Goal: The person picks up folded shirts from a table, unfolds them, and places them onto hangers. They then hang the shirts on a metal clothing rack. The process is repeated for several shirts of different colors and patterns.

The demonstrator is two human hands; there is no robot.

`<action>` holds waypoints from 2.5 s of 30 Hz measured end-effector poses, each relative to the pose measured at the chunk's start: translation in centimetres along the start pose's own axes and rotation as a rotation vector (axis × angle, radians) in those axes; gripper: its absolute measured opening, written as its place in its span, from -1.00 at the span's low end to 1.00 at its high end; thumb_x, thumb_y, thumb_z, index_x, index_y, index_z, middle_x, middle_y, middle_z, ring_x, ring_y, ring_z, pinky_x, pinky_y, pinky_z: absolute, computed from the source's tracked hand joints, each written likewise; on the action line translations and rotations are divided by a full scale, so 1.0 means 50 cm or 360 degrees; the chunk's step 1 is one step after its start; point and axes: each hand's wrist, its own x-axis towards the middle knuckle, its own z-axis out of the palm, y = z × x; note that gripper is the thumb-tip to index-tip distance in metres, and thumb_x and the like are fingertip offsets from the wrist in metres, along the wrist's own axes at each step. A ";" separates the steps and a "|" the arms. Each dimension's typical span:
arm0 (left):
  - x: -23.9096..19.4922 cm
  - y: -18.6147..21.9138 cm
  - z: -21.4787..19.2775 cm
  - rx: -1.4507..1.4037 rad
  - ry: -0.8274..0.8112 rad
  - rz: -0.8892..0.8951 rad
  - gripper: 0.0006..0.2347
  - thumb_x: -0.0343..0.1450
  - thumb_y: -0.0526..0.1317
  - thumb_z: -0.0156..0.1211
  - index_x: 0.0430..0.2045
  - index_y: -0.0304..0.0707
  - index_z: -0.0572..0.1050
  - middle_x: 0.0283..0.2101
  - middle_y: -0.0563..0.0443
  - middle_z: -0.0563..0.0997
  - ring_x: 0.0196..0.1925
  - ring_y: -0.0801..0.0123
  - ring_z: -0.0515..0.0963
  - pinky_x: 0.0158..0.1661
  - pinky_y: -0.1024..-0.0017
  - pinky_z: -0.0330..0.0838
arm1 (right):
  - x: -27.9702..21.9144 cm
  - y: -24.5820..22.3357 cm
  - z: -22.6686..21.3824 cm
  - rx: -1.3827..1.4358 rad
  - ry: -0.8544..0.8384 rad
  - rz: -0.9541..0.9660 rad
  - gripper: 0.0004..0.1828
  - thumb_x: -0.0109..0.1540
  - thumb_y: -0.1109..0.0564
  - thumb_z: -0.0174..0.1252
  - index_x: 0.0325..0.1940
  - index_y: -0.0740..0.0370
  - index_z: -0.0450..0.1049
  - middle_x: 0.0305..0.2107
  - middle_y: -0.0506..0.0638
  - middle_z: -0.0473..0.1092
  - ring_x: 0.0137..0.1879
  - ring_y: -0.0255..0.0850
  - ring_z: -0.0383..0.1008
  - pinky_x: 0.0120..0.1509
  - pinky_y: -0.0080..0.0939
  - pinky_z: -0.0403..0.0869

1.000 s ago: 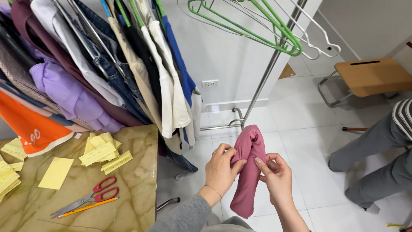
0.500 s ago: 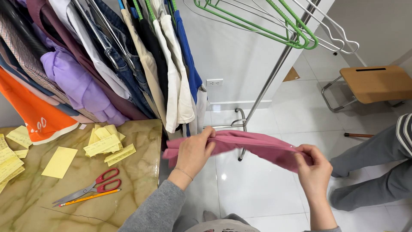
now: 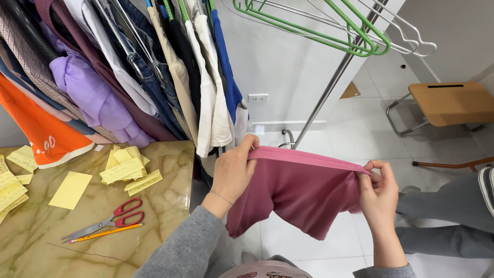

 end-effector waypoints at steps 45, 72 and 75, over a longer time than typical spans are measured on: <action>-0.066 0.091 0.119 -0.1986 -0.0337 -0.0248 -0.58 0.44 -0.22 0.26 0.17 -0.31 0.33 0.16 -0.22 0.58 0.25 0.24 0.57 0.29 0.32 0.47 | -0.103 -0.139 0.136 0.0957 -0.0793 0.0415 -0.55 0.39 0.12 0.00 0.34 0.25 0.51 -0.06 0.17 0.55 -0.19 -0.13 0.49 -0.23 -0.14 0.52; -0.154 0.022 0.079 -0.0387 0.0813 0.0107 -0.50 0.32 -0.22 0.27 0.17 -0.35 0.34 0.09 -0.25 0.52 0.09 -0.14 0.56 -0.08 0.07 0.54 | -0.160 -0.343 0.155 0.1728 -0.1135 0.0190 -0.44 0.54 -0.10 -0.21 0.16 0.49 0.44 -0.03 0.38 0.54 -0.04 0.11 0.52 0.09 0.03 0.48; -0.148 -0.015 0.063 -0.0243 0.0825 0.0035 -0.93 0.49 -0.24 0.04 -0.29 -0.23 0.43 -0.28 -0.13 0.56 -0.30 -0.02 0.56 -0.36 0.10 0.36 | -0.157 -0.344 0.160 0.1775 -0.1187 0.0162 -0.44 0.54 -0.12 -0.17 0.12 0.46 0.49 -0.04 0.38 0.57 0.05 0.10 0.57 0.03 0.00 0.49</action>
